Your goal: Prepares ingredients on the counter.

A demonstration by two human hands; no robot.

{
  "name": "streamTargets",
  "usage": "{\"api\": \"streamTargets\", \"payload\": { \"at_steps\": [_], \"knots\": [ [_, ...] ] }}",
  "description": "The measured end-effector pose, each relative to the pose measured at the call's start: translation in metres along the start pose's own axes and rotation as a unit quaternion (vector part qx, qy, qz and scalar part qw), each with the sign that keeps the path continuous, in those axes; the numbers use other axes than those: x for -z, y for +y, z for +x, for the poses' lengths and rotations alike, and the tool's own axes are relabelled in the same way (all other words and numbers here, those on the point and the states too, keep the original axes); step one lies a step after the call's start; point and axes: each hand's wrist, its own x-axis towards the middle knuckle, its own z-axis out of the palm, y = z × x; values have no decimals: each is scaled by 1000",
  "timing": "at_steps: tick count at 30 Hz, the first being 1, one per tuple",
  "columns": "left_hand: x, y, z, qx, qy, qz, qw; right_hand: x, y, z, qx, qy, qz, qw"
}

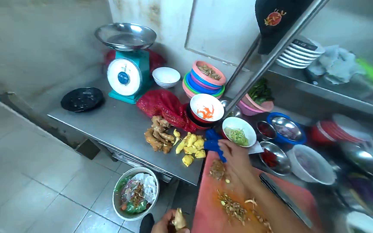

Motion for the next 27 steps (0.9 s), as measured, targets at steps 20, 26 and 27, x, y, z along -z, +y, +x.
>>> {"api": "streamTargets", "payload": {
  "at_steps": [20, 26, 27],
  "knots": [
    [-86, 25, 31, -65, 57, 37, 996, 19, 96, -60, 81, -66, -121, 987],
    [-89, 25, 34, -79, 97, 67, 990, 45, 150, -215, -26, 227, -52, 972],
    [-89, 25, 34, -71, 102, 62, 990, 44, 159, -247, -48, 218, -60, 973]
  ]
}}
